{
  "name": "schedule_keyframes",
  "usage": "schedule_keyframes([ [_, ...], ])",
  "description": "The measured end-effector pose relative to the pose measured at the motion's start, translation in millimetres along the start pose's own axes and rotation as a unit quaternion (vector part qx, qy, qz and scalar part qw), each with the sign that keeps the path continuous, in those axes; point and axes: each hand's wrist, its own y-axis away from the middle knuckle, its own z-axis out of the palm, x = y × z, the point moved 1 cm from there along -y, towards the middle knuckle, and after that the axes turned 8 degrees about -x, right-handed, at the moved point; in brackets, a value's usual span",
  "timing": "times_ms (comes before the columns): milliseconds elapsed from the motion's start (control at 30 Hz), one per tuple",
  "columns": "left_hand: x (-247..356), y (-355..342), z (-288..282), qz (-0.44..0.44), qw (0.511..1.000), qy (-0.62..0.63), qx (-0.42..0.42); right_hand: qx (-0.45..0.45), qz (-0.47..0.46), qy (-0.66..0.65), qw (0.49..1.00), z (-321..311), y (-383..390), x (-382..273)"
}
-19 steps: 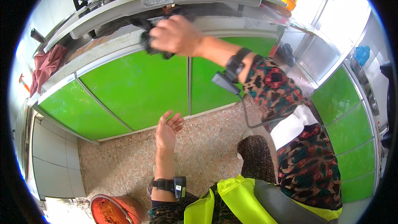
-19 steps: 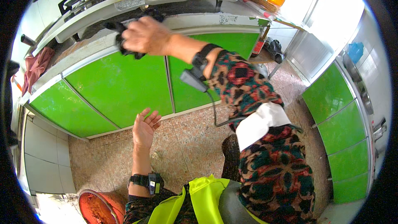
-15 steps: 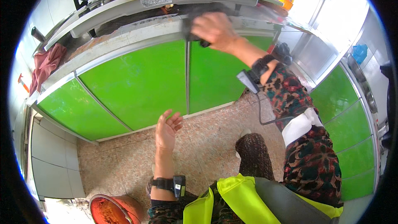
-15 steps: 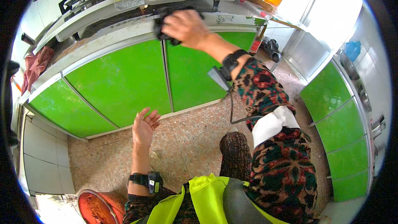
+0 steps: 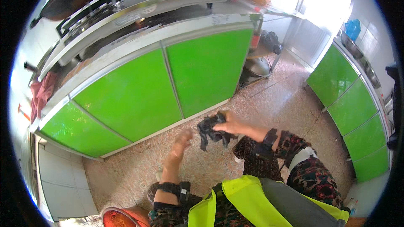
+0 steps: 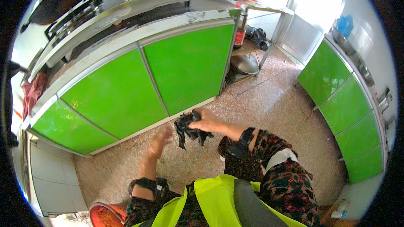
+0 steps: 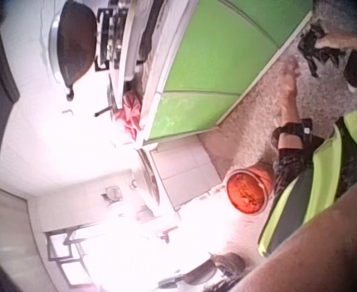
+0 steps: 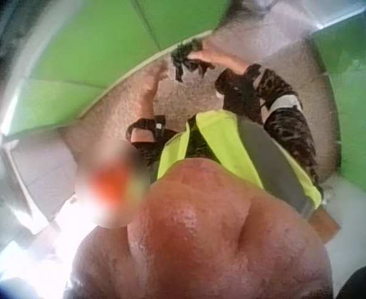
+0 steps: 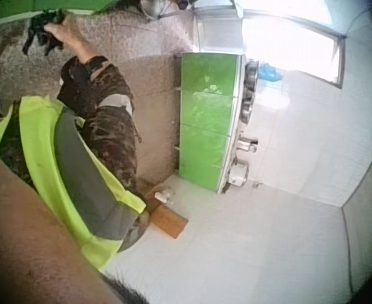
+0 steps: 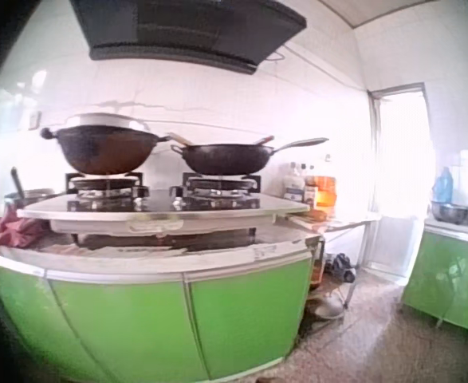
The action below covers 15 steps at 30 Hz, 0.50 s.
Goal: The person wipes green kitchen cabinet doors and the stainless steel countertop with a dark cloth. They briefly pick up a pink cloth and a small broom, then continue wiping the cabinet and counter surfaces.
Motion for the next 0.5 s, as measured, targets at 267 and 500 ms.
schedule_keyframes([
  [267, -132.8, 21.1, 74.0, -0.434, 0.811, -0.216, -0.328, -0.083, -0.176, 0.194, 0.961, 34.8, -15.6, 69.3],
  [500, -169.8, 15.9, -0.4, -0.498, 0.793, -0.191, -0.296, -0.157, -0.208, 0.223, 0.939, 25.7, -32.9, 89.7],
])
